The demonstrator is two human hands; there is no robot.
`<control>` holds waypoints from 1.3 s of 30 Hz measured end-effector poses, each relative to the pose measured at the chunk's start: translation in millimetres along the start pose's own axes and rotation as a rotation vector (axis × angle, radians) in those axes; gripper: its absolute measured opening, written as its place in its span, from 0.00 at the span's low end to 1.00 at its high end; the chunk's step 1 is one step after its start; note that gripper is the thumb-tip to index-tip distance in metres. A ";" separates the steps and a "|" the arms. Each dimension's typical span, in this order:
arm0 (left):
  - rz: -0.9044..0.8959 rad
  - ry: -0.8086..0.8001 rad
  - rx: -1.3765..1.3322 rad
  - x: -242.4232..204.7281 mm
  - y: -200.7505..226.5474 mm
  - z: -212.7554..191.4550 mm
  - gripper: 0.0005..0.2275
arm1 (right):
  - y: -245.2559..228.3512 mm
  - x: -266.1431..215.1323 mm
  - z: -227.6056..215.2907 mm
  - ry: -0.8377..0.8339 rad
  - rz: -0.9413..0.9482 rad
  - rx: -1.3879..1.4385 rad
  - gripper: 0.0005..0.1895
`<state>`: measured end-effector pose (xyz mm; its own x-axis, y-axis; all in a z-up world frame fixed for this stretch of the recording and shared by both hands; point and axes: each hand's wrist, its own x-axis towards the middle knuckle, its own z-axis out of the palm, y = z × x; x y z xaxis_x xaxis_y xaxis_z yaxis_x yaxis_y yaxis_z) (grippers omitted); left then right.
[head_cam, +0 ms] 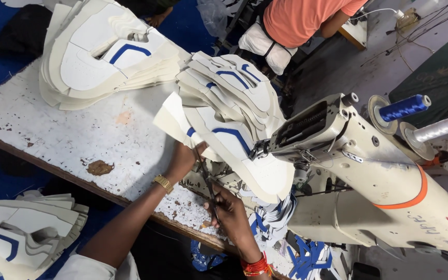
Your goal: The person uses a sewing machine to stitch blue fabric strips onto white shoe upper components. They repeatedly pick up a shoe part, align the blue strip, sew it in place, and then use scissors to trim the excess material before stacking the finished piece.
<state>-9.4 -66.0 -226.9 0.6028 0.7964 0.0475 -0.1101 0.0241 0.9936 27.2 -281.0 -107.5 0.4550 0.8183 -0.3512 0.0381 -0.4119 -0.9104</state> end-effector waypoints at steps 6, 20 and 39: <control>-0.020 0.052 -0.253 -8.0 30.6 -7.8 0.15 | -14.7 -16.6 2.6 -0.003 0.108 -0.062 0.31; 0.834 0.156 -0.164 99.7 263.0 -51.5 0.15 | 50.1 -68.1 -5.3 0.067 0.249 0.146 0.31; 0.168 -0.932 0.550 78.6 147.1 67.5 0.15 | 33.4 -55.4 -29.6 0.242 -0.416 -0.749 0.28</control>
<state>75.1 -40.7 -70.1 0.9998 -0.0109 0.0153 -0.0187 -0.4994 0.8662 29.6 -351.9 -111.9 0.4467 0.8880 0.1094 0.7755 -0.3233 -0.5422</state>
